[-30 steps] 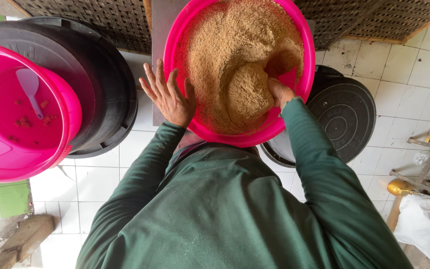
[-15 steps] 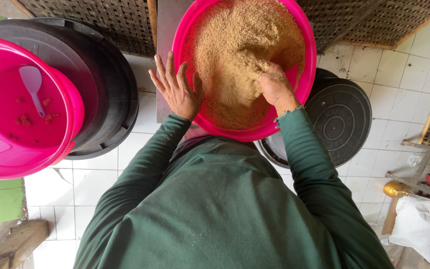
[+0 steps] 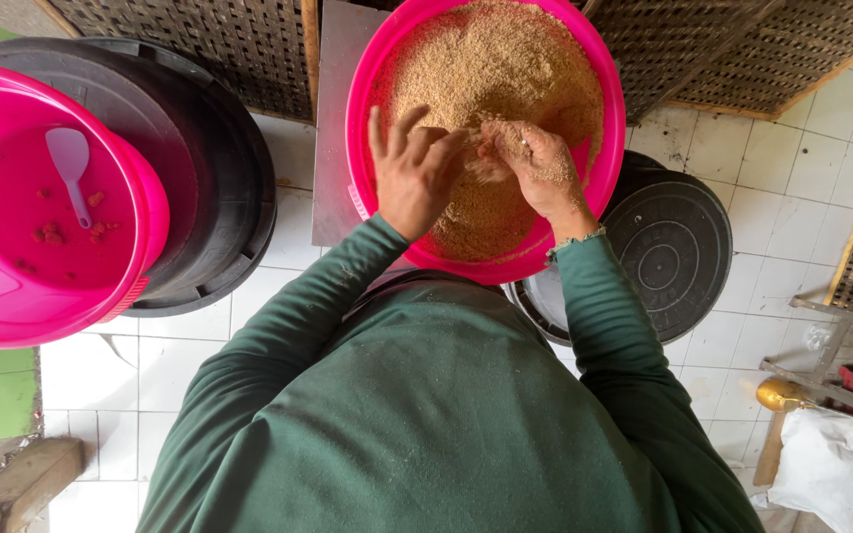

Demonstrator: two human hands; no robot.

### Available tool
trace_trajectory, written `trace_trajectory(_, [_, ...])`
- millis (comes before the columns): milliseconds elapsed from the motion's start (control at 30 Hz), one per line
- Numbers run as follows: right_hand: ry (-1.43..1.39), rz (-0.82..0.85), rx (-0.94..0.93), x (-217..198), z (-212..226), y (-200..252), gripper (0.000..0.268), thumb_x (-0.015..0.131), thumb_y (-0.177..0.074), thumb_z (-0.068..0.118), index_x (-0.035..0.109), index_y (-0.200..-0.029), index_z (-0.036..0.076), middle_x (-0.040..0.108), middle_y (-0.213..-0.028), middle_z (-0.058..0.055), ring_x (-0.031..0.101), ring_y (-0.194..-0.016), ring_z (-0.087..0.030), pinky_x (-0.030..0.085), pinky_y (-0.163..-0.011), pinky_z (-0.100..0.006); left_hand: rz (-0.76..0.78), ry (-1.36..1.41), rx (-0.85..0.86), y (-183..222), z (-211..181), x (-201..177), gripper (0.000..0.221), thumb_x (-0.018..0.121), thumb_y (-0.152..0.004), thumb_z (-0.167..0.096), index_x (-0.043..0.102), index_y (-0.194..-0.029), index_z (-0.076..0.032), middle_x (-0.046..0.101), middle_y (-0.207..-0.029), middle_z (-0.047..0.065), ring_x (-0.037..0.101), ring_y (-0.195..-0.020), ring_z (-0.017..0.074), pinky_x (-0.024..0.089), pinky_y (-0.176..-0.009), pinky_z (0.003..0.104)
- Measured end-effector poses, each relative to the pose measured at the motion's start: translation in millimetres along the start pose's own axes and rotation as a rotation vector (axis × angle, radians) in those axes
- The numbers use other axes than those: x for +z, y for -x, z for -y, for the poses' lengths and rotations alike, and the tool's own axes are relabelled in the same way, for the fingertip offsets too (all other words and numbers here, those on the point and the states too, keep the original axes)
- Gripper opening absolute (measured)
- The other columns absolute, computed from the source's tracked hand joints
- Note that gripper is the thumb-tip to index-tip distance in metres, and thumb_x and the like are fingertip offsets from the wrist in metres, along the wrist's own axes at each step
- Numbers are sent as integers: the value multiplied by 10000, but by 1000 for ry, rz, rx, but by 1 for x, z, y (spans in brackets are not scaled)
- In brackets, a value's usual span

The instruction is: The person mixes a large bowl of fine, granular food product by hand, repeatedly reaching into the bowl and turning the contents.

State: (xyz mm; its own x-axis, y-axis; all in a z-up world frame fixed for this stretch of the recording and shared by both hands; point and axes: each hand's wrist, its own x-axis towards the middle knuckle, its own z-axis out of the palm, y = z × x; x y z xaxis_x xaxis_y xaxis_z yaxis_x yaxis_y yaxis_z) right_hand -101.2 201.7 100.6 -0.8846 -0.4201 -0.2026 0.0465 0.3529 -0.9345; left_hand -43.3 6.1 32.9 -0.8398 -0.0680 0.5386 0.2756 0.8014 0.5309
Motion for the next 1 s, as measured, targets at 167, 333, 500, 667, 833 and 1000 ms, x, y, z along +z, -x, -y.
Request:
trace_trajectory(167, [-358, 2, 18, 4, -19, 0, 143, 666, -1033, 87, 650, -1153, 12, 713, -1034, -60, 698, -913, -137, 594, -760, -293, 73, 119, -42, -21, -25, -15, 206, 776, -948, -323, 776, -1128, -223, 711, -1055, -29, 547, -1281, 250, 184, -1199, 680])
trace_trajectory(333, [-440, -31, 46, 6, -28, 11, 160, 579, -1095, 133, 652, -1182, 21, 708, -1023, -41, 680, -900, -119, 580, -781, -270, 119, 207, -121, -27, -32, -21, 199, 790, -918, -296, 775, -1107, -234, 716, -1043, -20, 558, -1265, 260, 249, -1162, 657])
trace_trajectory(500, [-358, 137, -37, -12, -48, 17, 201, 561, -1094, 106, 637, -1249, 4, 697, -1170, -78, 681, -1043, -175, 619, -892, -334, 150, 186, -47, -21, -24, -26, 162, 790, -933, -213, 719, -1064, -149, 708, -1074, 14, 566, -1284, 266, 241, -1196, 635])
trace_trajectory(667, [984, 219, 79, -42, -72, 15, 454, 567, -875, -38, 635, -1317, 39, 579, -1342, -212, 595, -1180, -414, 494, -1010, -486, 80, -14, 21, -3, 7, -43, 137, 780, -878, -125, 668, -954, -144, 719, -1054, 18, 601, -1234, 253, 247, -1211, 595])
trace_trajectory(833, [1003, 35, -290, -64, -78, -14, 261, 605, -1004, 163, 677, -1181, -15, 603, -1306, -222, 586, -1228, -445, 487, -1060, -510, -103, -131, -142, 26, 60, -95, 189, 764, -865, -30, 662, -1010, -95, 689, -1075, 110, 624, -1118, 281, 394, -1120, 514])
trace_trajectory(1000, [1084, 277, 75, -64, -123, -49, 323, 548, -1015, 238, 728, -1107, -14, 687, -1163, -237, 645, -1077, -418, 512, -942, -507, -425, -379, -470, 82, 189, -139, 147, 768, -918, 0, 713, -969, -125, 742, -961, 31, 692, -890, 211, 552, -829, 390])
